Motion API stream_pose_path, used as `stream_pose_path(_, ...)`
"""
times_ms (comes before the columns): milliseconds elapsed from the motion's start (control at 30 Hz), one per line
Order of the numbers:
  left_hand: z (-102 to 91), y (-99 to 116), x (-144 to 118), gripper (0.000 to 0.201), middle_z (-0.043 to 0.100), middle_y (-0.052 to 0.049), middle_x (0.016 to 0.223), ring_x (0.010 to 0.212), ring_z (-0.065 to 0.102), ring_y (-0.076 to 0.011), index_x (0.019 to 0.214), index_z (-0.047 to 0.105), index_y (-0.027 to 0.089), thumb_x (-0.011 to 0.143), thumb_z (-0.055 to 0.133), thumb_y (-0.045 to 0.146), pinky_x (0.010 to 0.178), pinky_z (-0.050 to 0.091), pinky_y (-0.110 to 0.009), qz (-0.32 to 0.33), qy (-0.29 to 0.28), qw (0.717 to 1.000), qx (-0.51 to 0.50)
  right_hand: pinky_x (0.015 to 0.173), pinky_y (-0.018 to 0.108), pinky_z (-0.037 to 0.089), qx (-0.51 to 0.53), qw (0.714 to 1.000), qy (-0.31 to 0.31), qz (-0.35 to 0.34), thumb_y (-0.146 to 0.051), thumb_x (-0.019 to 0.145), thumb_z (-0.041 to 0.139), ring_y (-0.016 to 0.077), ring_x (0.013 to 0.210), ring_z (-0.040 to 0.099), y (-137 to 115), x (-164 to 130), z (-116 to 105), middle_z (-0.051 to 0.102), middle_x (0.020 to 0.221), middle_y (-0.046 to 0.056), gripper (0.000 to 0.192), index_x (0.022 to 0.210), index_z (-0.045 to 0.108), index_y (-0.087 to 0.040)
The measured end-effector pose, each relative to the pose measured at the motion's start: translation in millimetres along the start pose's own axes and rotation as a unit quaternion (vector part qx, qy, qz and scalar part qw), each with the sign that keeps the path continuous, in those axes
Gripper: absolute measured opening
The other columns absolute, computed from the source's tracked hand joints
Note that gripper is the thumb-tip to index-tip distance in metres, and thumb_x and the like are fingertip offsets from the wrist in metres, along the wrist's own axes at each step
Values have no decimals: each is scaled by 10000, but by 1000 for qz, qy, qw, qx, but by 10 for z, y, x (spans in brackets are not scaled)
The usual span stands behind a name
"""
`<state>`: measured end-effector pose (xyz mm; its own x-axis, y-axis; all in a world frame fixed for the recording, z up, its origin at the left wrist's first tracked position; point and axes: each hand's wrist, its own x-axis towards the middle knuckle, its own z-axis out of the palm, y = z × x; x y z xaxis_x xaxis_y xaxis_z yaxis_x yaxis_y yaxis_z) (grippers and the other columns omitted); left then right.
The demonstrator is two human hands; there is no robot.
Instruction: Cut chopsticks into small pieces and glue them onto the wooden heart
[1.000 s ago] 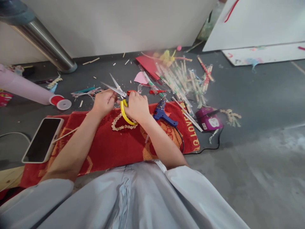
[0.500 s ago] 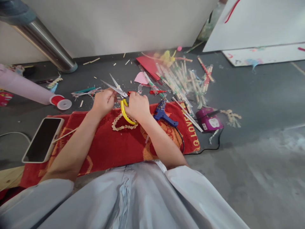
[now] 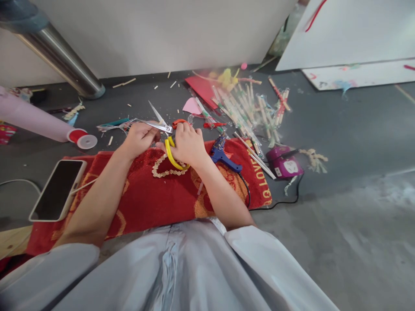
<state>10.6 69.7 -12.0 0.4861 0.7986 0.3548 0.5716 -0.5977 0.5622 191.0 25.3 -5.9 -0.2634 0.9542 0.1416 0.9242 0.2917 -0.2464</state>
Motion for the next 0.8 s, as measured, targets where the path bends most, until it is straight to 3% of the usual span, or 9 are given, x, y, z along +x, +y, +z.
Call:
stream_pose_path(200, 14, -42, 3, 409, 565, -19, 607, 577, 525, -134, 604, 479, 192, 960, 356, 353, 615, 422, -265, 24, 16, 998, 61, 919, 447, 381, 1, 1000, -6, 8, -685, 934, 107, 342, 1055, 601, -30, -4, -15, 602, 1174, 233, 776, 1146, 511, -58)
stream_pose_path(533, -2, -9, -14, 329, 543, -11, 620, 603, 525, -129, 647, 478, 192, 944, 360, 271, 627, 433, -260, -12, -2, 998, 54, 919, 439, 373, 28, 999, -10, 34, -587, 962, 276, 331, 1051, 617, -67, 38, 10, 654, 1153, 208, 640, 1208, 530, -54)
stream_pose_path(800, 23, -24, -4, 336, 567, -24, 622, 599, 539, -150, 634, 486, 201, 931, 353, 283, 629, 434, -281, -20, 0, 996, 91, 891, 426, 402, 25, 999, -31, 32, -572, 958, 312, 320, 1014, 644, -59, 49, -25, 686, 1099, 190, 596, 1098, 590, -64)
